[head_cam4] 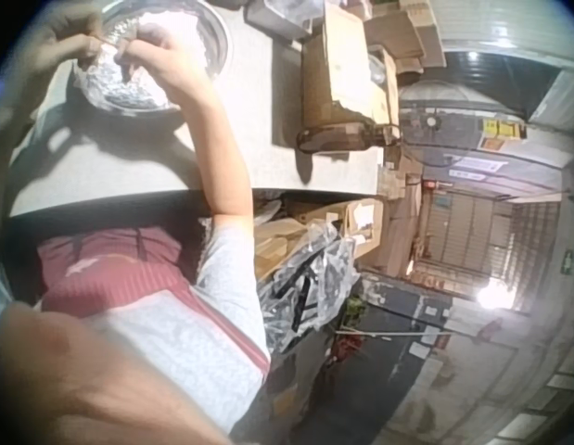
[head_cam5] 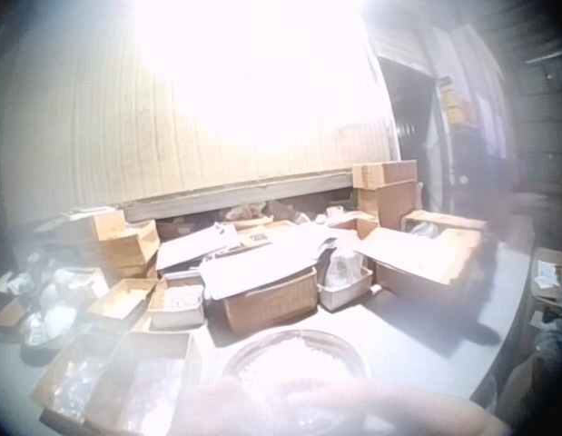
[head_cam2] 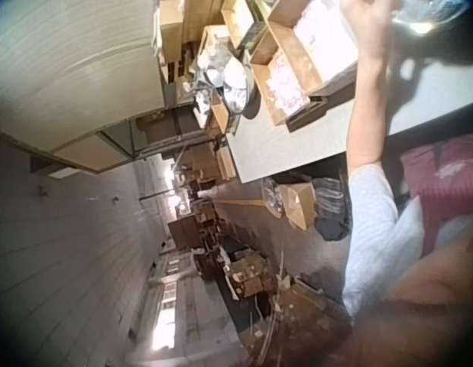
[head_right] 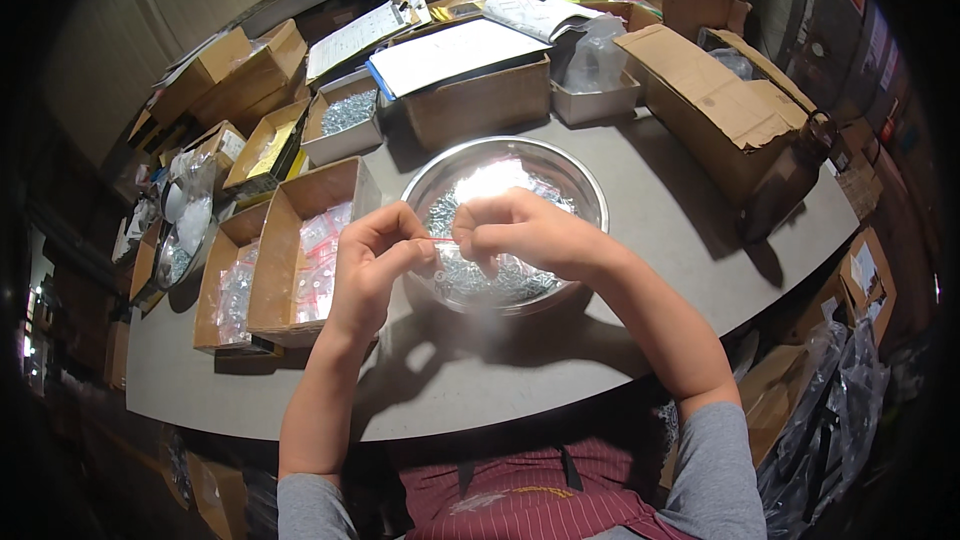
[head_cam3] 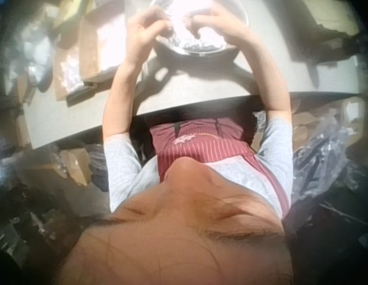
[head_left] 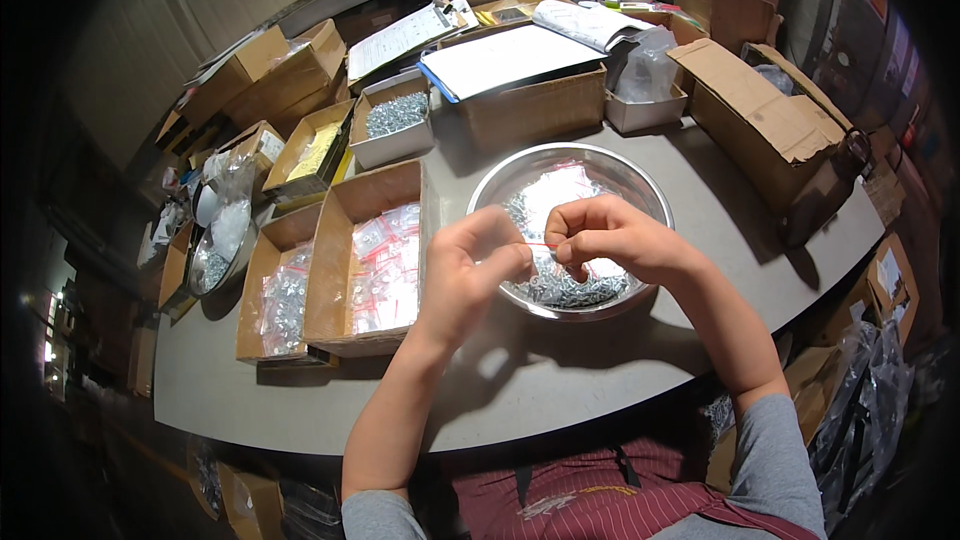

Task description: The person repeatedly picks small metallic fasteners from a metal bowl, separates them by hand, and places them into small plastic bags. The person continues this one-at-a-time handling throughout the clip.

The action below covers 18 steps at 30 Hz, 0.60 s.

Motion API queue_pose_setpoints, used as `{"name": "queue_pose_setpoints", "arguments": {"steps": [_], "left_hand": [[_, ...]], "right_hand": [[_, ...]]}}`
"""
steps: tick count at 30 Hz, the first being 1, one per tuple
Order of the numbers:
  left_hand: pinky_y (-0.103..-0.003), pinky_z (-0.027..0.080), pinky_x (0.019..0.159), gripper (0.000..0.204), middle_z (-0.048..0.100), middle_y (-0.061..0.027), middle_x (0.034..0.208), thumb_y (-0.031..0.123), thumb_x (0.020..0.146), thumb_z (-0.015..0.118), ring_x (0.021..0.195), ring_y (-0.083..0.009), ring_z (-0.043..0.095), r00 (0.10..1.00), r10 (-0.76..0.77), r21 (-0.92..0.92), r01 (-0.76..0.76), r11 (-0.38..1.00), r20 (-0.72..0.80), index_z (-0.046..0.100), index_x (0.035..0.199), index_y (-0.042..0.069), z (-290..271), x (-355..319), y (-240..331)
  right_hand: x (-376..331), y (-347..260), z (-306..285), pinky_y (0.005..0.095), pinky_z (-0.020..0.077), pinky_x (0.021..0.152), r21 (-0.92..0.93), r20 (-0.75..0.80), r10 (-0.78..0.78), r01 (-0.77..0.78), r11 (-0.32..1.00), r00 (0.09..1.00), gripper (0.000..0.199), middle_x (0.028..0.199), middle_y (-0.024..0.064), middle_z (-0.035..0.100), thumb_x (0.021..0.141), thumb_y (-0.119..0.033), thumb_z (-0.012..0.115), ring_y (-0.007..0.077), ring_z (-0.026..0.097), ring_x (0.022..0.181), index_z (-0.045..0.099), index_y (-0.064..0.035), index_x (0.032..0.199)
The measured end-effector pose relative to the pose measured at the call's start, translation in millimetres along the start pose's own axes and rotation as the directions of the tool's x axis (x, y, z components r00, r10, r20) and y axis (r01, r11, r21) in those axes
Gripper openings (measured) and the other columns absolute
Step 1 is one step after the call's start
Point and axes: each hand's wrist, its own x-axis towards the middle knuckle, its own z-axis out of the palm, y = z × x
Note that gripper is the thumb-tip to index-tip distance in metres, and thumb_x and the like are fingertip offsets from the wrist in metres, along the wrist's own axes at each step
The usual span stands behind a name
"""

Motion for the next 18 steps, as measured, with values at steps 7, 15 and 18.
{"name": "queue_pose_setpoints", "arguments": {"steps": [7,15,18], "left_hand": [[-0.027,0.051,0.068,0.011,0.067,-0.0055,0.078,0.012,0.088,0.068,0.073,-0.0124,0.064,0.989,0.047,-0.151,-0.069,0.986,-0.143,0.066,0.085,0.001,-10.8,2.9,0.4],[-0.028,0.05,0.066,0.018,0.07,-0.0064,0.095,0.008,0.102,0.058,0.077,-0.0152,0.062,0.919,0.117,-0.926,-0.379,0.005,-0.375,0.066,0.115,-0.002,-131.7,6.0,1.2],[-0.029,0.05,0.066,0.022,0.069,-0.0048,0.093,0.005,0.1,0.053,0.077,-0.0143,0.062,0.902,0.099,-0.907,-0.414,-0.081,-0.42,0.064,0.118,-0.001,-151.3,3.8,-6.7]], "right_hand": [[0.8,3.5,-6.9,0.0257,0.0494,0.071,-0.109,-0.011,0.024,-0.025,0.994,1.0,0.019,0.083,0.002,0.064,0.092,-0.017,0.067,0.01,0.059,0.075,0.065,0.0011,0.094],[-4.0,28.5,-13.7,0.0417,0.0531,0.078,-0.831,0.029,0.189,-0.081,0.55,0.982,0.029,0.09,0.0168,0.071,0.09,-0.025,0.074,0.0299,0.07,0.088,0.069,0.0004,0.101],[-6.1,32.8,-5.2,0.0435,0.0526,0.078,-0.906,0.05,0.124,-0.007,0.424,0.991,0.03,0.092,0.0161,0.069,0.088,-0.023,0.076,0.033,0.069,0.087,0.067,0.0004,0.103]]}}
